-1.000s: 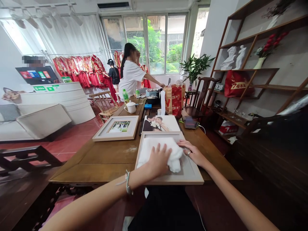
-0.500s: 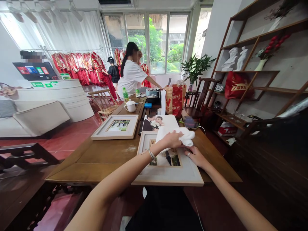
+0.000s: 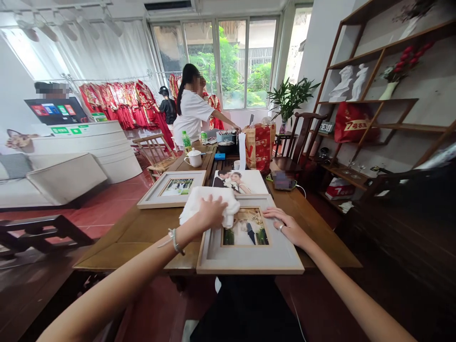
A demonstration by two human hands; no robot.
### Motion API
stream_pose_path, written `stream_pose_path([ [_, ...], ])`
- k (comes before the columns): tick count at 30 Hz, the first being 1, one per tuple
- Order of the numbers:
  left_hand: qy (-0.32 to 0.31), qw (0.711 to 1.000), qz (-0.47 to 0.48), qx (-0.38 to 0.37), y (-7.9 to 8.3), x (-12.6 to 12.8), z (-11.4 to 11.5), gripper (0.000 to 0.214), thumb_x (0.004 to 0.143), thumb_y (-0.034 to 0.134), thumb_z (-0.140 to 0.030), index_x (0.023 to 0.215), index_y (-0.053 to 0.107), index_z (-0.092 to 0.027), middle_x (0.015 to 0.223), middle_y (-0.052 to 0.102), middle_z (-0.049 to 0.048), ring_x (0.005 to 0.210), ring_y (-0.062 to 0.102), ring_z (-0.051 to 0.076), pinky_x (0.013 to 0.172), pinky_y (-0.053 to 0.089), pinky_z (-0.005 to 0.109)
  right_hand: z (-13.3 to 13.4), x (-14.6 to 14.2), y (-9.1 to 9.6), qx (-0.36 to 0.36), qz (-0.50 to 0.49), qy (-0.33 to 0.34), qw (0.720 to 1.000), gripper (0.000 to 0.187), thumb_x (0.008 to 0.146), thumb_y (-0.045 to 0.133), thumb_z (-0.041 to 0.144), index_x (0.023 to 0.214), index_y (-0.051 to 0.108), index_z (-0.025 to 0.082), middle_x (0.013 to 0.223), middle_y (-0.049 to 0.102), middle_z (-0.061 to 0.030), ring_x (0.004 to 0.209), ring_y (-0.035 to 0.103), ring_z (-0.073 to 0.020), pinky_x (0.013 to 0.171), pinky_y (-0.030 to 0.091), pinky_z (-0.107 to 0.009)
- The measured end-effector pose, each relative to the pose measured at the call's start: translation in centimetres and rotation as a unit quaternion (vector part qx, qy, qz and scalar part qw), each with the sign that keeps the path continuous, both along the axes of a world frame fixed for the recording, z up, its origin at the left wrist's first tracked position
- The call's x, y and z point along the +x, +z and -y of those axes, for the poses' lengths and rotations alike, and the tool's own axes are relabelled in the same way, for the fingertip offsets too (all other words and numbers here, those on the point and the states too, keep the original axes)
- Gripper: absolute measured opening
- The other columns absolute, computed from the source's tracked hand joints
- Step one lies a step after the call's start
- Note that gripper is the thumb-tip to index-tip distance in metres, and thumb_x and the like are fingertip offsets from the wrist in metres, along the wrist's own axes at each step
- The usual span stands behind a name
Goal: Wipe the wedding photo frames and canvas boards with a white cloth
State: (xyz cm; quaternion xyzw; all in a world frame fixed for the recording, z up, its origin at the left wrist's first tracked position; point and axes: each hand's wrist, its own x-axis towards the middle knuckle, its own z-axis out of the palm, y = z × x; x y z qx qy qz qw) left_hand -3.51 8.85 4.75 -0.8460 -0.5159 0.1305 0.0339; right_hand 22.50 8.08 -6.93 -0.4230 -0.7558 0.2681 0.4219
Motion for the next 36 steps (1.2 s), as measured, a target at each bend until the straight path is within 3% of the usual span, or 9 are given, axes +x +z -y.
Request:
stream_pose_path([
  [5, -0.117, 0.986, 0.002, -0.118, 0.6, -1.7, 7.7, 0.069, 0.067, 0.053, -0.008, 0.133, 0.040, -0.024, 0.139, 0.039, 0.0081, 0.122, 0.039, 0.034, 0.094, 0.040, 0.046, 0.0, 0.0, 0.1, 0.003, -0.002, 0.005, 1.000, 0.038, 0.071, 0.045, 0.008, 0.099, 0.066, 0.024, 0.115, 0.063, -0.0055, 0.122, 0.044, -0.0232, 0.107, 0.026, -0.050],
  [10, -0.137, 0.981, 0.030, -0.133, -0.7, -0.8, 13.3, 0.091, 0.061, 0.059, -0.011, 0.142, 0.020, -0.019, 0.147, 0.021, 0.0123, 0.132, 0.020, 0.036, 0.102, 0.030, 0.047, 0.0, 0.0, 0.0, 0.010, -0.007, 0.005, 1.000, 0.038, 0.071, 0.045, 0.009, 0.098, 0.066, 0.024, 0.115, 0.063, -0.0055, 0.121, 0.045, -0.0236, 0.107, 0.027, -0.049],
  [13, -0.097, 0.992, 0.032, -0.073, -2.3, -0.2, 11.0, 0.085, 0.065, 0.055, -0.011, 0.142, 0.019, -0.017, 0.147, 0.019, 0.0146, 0.132, 0.018, 0.037, 0.103, 0.027, 0.051, 0.0, -0.1, -0.1, 0.010, -0.006, 0.003, 1.000, 0.037, 0.072, 0.045, 0.010, 0.098, 0.066, 0.024, 0.115, 0.062, -0.0056, 0.120, 0.046, -0.0230, 0.107, 0.027, -0.048],
  [17, -0.090, 0.995, 0.029, 0.032, -3.9, 0.3, 4.1, 0.080, 0.066, 0.053, -0.008, 0.140, 0.022, -0.014, 0.147, 0.016, 0.0177, 0.134, 0.007, 0.035, 0.105, 0.015, 0.055, 0.1, -0.1, -0.1, 0.007, -0.005, -0.007, 1.000, 0.036, 0.071, 0.045, 0.011, 0.097, 0.067, 0.024, 0.115, 0.062, -0.0060, 0.120, 0.046, -0.0240, 0.106, 0.029, -0.050],
  [20, -0.124, 0.988, 0.027, 0.086, -4.1, 0.6, 0.1, 0.079, 0.066, 0.053, -0.006, 0.139, 0.023, -0.015, 0.148, 0.013, 0.0178, 0.135, 0.001, 0.032, 0.105, 0.008, 0.056, 0.0, -0.1, 0.0, 0.006, -0.005, -0.004, 1.000, 0.034, 0.072, 0.046, 0.013, 0.097, 0.067, 0.024, 0.115, 0.062, -0.0068, 0.120, 0.046, -0.0248, 0.105, 0.030, -0.051],
  [23, -0.105, 0.992, 0.020, 0.072, -3.3, 0.8, -0.7, 0.079, 0.068, 0.054, -0.009, 0.140, 0.022, -0.016, 0.146, 0.019, 0.0194, 0.134, 0.009, 0.036, 0.102, 0.015, 0.058, 0.0, 0.0, 0.0, 0.004, -0.005, 0.000, 1.000, 0.032, 0.074, 0.047, 0.014, 0.098, 0.066, 0.023, 0.116, 0.062, -0.0071, 0.120, 0.046, -0.0245, 0.105, 0.030, -0.051],
  [30, -0.128, 0.988, 0.013, -0.084, -1.3, 0.3, 8.6, 0.072, 0.074, 0.050, -0.020, 0.141, 0.023, -0.015, 0.140, 0.032, 0.0218, 0.127, 0.028, 0.039, 0.096, 0.031, 0.057, 0.0, -0.1, -0.1, 0.002, -0.003, -0.005, 1.000, 0.034, 0.073, 0.046, 0.012, 0.097, 0.067, 0.025, 0.116, 0.062, -0.0055, 0.121, 0.045, -0.0237, 0.107, 0.027, -0.050],
  [33, -0.144, 0.983, 0.000, -0.117, -1.8, 0.0, 12.8, 0.084, 0.070, 0.057, -0.024, 0.142, 0.016, -0.012, 0.143, 0.023, 0.0251, 0.129, 0.021, 0.043, 0.098, 0.029, 0.056, -0.1, -0.2, -0.2, 0.008, -0.005, -0.004, 1.000, 0.035, 0.072, 0.046, 0.011, 0.096, 0.067, 0.024, 0.114, 0.063, -0.0056, 0.121, 0.045, -0.0238, 0.107, 0.027, -0.050],
  [36, -0.141, 0.983, 0.009, -0.117, -2.7, 0.2, 14.2, 0.091, 0.067, 0.063, -0.027, 0.143, 0.014, -0.016, 0.145, 0.016, 0.0240, 0.130, 0.015, 0.045, 0.099, 0.027, 0.058, -0.2, -0.2, -0.3, 0.012, -0.008, -0.004, 1.000, 0.036, 0.071, 0.045, 0.010, 0.096, 0.067, 0.025, 0.114, 0.063, -0.0052, 0.121, 0.045, -0.0234, 0.107, 0.028, -0.049],
])
